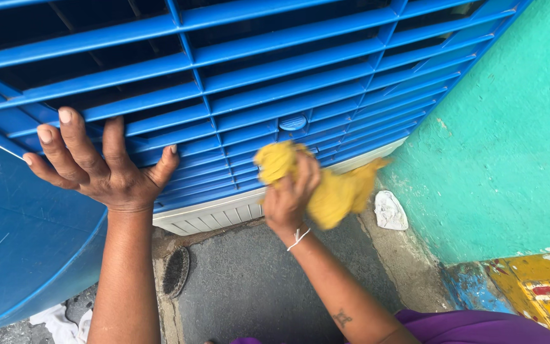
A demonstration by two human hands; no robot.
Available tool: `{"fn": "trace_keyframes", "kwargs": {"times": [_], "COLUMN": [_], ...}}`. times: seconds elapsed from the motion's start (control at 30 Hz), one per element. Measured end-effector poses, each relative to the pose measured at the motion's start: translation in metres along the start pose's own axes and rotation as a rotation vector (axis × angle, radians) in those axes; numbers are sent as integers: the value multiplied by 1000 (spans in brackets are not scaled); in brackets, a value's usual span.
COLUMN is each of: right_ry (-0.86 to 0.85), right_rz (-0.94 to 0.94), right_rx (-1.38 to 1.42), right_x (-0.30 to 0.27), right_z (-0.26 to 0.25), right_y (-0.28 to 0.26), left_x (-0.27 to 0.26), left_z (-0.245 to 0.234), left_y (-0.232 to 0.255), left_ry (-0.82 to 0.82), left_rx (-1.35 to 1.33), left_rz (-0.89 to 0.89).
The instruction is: The person wipes the horizontal blue slats of an air cooler with a yellow cloth, moving the cloth across different sections and occasionally folding or bunching it to reach between the slats.
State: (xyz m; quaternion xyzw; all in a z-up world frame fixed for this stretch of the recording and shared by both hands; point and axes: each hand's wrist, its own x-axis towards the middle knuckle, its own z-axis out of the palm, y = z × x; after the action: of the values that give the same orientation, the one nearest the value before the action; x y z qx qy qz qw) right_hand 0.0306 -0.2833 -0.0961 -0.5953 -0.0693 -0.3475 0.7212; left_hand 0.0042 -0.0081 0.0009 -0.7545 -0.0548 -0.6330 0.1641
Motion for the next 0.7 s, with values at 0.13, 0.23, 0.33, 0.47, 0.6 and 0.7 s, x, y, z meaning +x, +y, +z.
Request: {"fn": "trace_keyframes", "kwargs": {"times": [0.13, 0.23, 0.33, 0.47, 0.6, 0.7], "right_ry": [-158, -39, 133, 346, 137, 65], "right_rz": [-503, -533, -385, -367, -17, -233], "right_rx": [-713, -864, -306, -217, -215, -614], "right_x": [32, 76, 106, 170, 201, 149], "right_z": [-23, -59, -81, -147, -149, -106], "right_y": [6, 11, 16, 25, 74, 87], "left_x": [-1, 2, 5, 3, 5, 5], "left_z": [-1, -1, 1, -2, -1, -2], "left_y": [-1, 0, 3, 4, 5, 8], "left_ry": [-8, -44, 48, 42, 43, 53], "left_rx": [3, 75, -31, -29, -19, -55], "left_rz": [11, -3, -5, -5, -7, -30]}}
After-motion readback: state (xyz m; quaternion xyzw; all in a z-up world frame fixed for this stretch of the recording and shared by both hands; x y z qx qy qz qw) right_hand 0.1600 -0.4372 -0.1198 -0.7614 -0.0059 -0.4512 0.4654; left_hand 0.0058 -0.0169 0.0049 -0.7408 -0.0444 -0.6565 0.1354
